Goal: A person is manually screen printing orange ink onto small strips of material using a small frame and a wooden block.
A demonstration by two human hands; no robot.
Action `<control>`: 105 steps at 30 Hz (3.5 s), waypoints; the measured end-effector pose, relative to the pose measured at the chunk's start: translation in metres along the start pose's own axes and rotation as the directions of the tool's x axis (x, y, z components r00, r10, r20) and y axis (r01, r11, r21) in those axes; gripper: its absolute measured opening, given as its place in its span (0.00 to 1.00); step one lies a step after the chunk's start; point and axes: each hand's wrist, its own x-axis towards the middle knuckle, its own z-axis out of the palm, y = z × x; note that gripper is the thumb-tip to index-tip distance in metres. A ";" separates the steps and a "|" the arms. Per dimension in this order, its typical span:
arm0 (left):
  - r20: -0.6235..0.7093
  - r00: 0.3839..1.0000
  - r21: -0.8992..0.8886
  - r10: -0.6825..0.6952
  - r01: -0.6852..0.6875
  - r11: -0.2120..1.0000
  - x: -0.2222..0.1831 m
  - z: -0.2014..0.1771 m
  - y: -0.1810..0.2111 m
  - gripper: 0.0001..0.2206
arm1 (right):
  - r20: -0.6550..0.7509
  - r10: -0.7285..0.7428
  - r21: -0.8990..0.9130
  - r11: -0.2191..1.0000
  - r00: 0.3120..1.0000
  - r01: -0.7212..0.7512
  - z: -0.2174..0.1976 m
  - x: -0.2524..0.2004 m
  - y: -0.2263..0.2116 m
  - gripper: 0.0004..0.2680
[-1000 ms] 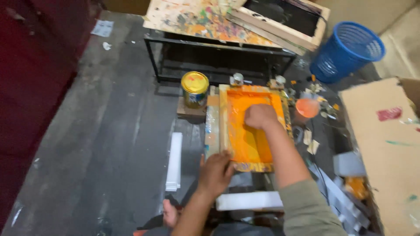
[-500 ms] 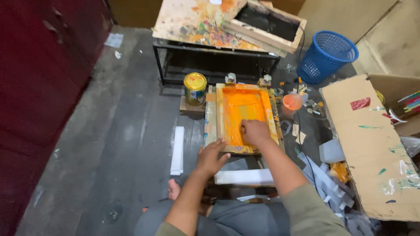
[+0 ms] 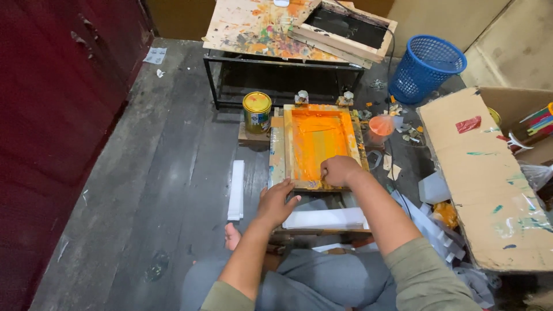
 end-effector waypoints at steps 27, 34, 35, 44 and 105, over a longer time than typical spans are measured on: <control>0.029 0.999 0.039 -0.018 0.017 0.999 0.032 -0.018 0.026 0.35 | -0.393 -0.103 -0.093 0.993 0.914 0.071 0.033 0.086 0.018 0.16; -0.014 1.000 0.149 0.028 -0.025 0.988 0.010 -0.009 0.016 0.31 | -0.059 -0.014 -0.002 1.000 0.998 0.014 0.034 0.026 0.008 0.10; -0.001 1.000 0.133 0.021 -0.021 0.991 0.004 -0.011 0.018 0.31 | -0.021 -0.023 0.073 0.997 1.000 0.025 0.026 0.009 0.002 0.15; 0.034 0.999 0.120 -0.002 -0.002 0.993 -0.010 -0.013 0.026 0.30 | 0.054 -0.065 0.093 0.994 0.996 0.060 0.011 -0.010 -0.009 0.20; -0.009 0.999 0.112 -0.039 0.040 0.993 0.027 -0.021 0.027 0.27 | -0.382 -0.024 -0.072 0.997 0.924 -0.004 -0.024 0.102 0.018 0.12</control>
